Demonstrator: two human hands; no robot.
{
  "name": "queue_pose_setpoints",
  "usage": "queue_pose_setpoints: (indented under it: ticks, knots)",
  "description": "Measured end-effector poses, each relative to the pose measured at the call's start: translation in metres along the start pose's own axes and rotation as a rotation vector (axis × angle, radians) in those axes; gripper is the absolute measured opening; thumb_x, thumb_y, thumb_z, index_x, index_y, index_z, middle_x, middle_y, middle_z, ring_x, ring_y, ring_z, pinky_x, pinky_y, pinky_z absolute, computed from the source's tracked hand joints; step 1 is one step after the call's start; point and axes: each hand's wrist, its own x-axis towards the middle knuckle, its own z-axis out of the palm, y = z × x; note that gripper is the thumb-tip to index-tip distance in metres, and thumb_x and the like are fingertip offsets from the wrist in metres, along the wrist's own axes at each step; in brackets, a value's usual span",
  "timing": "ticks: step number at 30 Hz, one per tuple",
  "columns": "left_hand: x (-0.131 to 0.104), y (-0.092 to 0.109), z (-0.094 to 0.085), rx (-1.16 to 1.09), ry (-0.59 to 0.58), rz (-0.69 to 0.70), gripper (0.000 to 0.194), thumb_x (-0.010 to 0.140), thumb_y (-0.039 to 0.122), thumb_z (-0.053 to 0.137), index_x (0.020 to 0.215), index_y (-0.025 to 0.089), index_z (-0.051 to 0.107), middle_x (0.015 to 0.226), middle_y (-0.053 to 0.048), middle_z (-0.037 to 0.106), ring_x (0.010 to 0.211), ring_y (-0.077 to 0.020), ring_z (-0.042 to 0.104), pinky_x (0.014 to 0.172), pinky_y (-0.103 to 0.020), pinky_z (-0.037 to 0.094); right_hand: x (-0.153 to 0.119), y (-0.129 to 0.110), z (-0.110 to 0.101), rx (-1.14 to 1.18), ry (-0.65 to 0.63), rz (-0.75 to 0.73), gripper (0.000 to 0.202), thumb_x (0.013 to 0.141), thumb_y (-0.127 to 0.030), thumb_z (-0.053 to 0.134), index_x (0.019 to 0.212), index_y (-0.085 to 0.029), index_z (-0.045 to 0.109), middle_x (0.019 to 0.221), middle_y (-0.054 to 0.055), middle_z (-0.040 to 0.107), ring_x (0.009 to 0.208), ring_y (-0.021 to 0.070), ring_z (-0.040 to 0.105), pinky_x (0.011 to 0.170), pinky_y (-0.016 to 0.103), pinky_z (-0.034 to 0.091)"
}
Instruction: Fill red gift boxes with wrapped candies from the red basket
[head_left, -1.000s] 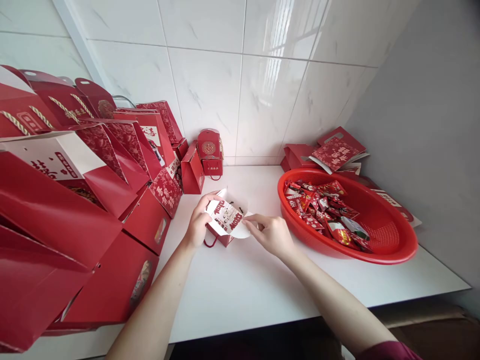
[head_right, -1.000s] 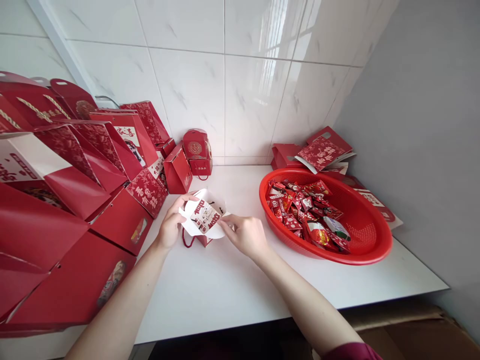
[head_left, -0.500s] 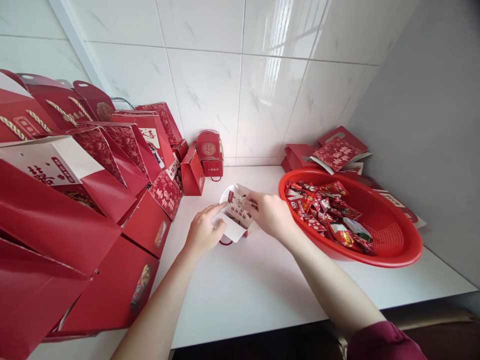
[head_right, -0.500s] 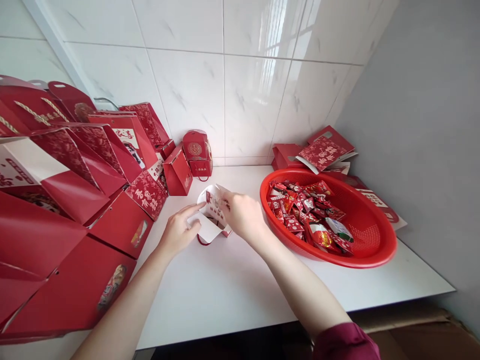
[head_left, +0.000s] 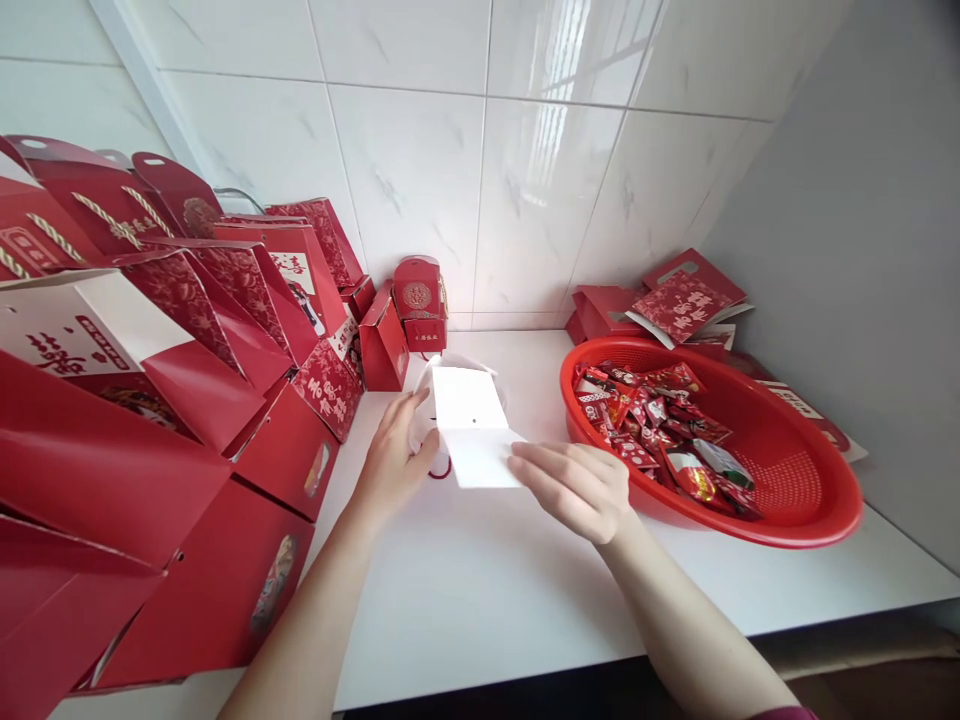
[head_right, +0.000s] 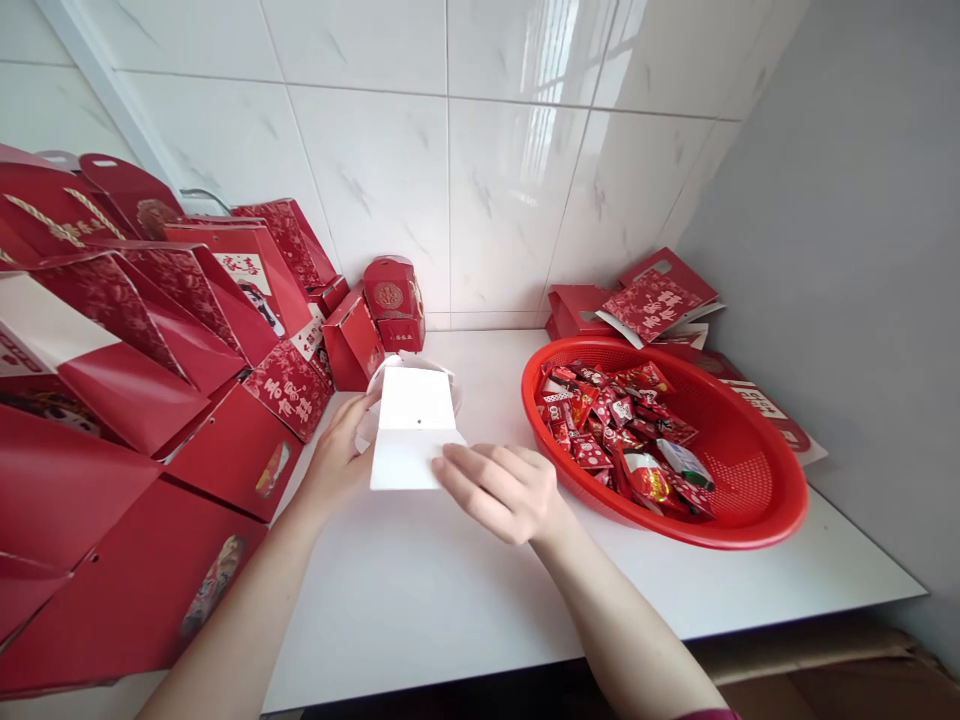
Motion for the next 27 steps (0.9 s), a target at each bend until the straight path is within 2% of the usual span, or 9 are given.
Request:
queue_pose_setpoints:
  ticks: [4, 7, 12, 17, 19, 21, 23, 25, 27]
  knots:
    - [0.0, 0.005, -0.003, -0.013, 0.121, 0.067, 0.052, 0.086, 0.037, 0.06, 0.136, 0.026, 0.052, 0.15, -0.008, 0.039, 0.14, -0.0333, 0.036, 0.114, -0.048, 0.035, -0.001, -0.005, 0.001, 0.053, -0.027, -0.009, 0.036, 0.09, -0.014, 0.061, 0.119, -0.036, 0.064, 0.101, -0.003, 0.076, 0.076, 0.0146, 0.073, 0.054, 0.024, 0.055]
    - [-0.003, 0.015, -0.007, -0.092, 0.176, 0.178, 0.057, 0.084, 0.037, 0.064, 0.138, 0.025, 0.049, 0.148, -0.008, 0.043, 0.139, -0.0321, 0.038, 0.116, -0.046, 0.033, -0.005, -0.006, 0.01, 0.104, 0.031, 0.066, 0.04, 0.089, -0.011, 0.059, 0.123, -0.034, 0.062, 0.104, 0.0, 0.075, 0.081, 0.016, 0.073, 0.062, 0.025, 0.058]
    - [-0.013, 0.026, -0.005, -0.406, 0.023, 0.136, 0.041, 0.082, 0.036, 0.069, 0.119, 0.019, 0.066, 0.105, -0.008, 0.072, 0.094, -0.0237, 0.069, 0.079, -0.031, 0.056, -0.004, -0.009, 0.026, 0.327, 0.074, 0.279, 0.039, 0.091, -0.007, 0.048, 0.124, -0.027, 0.056, 0.098, 0.005, 0.073, 0.084, 0.0163, 0.071, 0.065, 0.027, 0.059]
    - [-0.015, 0.031, -0.003, -0.351, -0.046, 0.205, 0.016, 0.085, 0.03, 0.067, 0.091, 0.019, 0.077, 0.08, -0.002, 0.076, 0.071, -0.0167, 0.07, 0.064, -0.023, 0.054, 0.007, -0.01, 0.025, 0.314, 0.161, 0.615, 0.048, 0.086, -0.027, 0.066, 0.131, -0.023, 0.05, 0.131, 0.016, 0.055, 0.112, 0.0254, 0.06, 0.082, 0.039, 0.059]
    - [-0.013, 0.037, -0.004, -0.346, -0.041, 0.204, 0.016, 0.083, 0.031, 0.069, 0.089, 0.019, 0.078, 0.08, -0.002, 0.076, 0.069, -0.0172, 0.07, 0.062, -0.023, 0.054, 0.01, -0.008, 0.023, 0.489, 0.087, 0.717, 0.038, 0.089, -0.033, 0.063, 0.124, -0.021, 0.055, 0.124, 0.014, 0.061, 0.104, 0.0227, 0.064, 0.083, 0.038, 0.058]
    - [-0.015, 0.043, -0.007, -0.332, 0.063, 0.157, 0.017, 0.082, 0.033, 0.07, 0.083, 0.018, 0.077, 0.074, -0.001, 0.075, 0.064, -0.0164, 0.068, 0.057, -0.023, 0.053, 0.01, -0.007, 0.022, 0.662, -0.014, 0.764, 0.017, 0.095, -0.033, 0.056, 0.103, -0.02, 0.063, 0.091, 0.006, 0.07, 0.079, 0.0165, 0.067, 0.073, 0.031, 0.057]
    - [-0.025, 0.047, -0.016, -0.234, 0.239, 0.131, 0.018, 0.081, 0.034, 0.07, 0.072, 0.019, 0.074, 0.057, 0.002, 0.067, 0.049, -0.0129, 0.06, 0.046, -0.022, 0.046, 0.009, -0.008, 0.021, 0.732, -0.053, 0.768, 0.019, 0.097, -0.033, 0.052, 0.091, -0.02, 0.064, 0.073, 0.001, 0.068, 0.063, 0.0132, 0.065, 0.062, 0.026, 0.055]
    - [-0.046, 0.047, -0.032, -0.067, 0.45, 0.171, 0.018, 0.08, 0.033, 0.07, 0.065, 0.023, 0.072, 0.041, 0.005, 0.053, 0.037, -0.0106, 0.047, 0.039, -0.023, 0.038, 0.006, -0.011, 0.021, 0.739, -0.055, 0.744, 0.018, 0.096, -0.031, 0.053, 0.092, -0.019, 0.066, 0.076, 0.001, 0.07, 0.058, 0.0115, 0.063, 0.056, 0.024, 0.053]
    - [-0.077, 0.043, -0.054, 0.026, 0.652, 0.236, 0.007, 0.079, 0.031, 0.069, 0.076, 0.03, 0.075, 0.039, 0.006, 0.051, 0.036, -0.0132, 0.046, 0.041, -0.027, 0.04, 0.002, -0.014, 0.019, 0.722, -0.08, 0.728, 0.016, 0.096, -0.027, 0.053, 0.095, -0.019, 0.067, 0.082, 0.002, 0.071, 0.058, 0.0102, 0.063, 0.052, 0.021, 0.051]
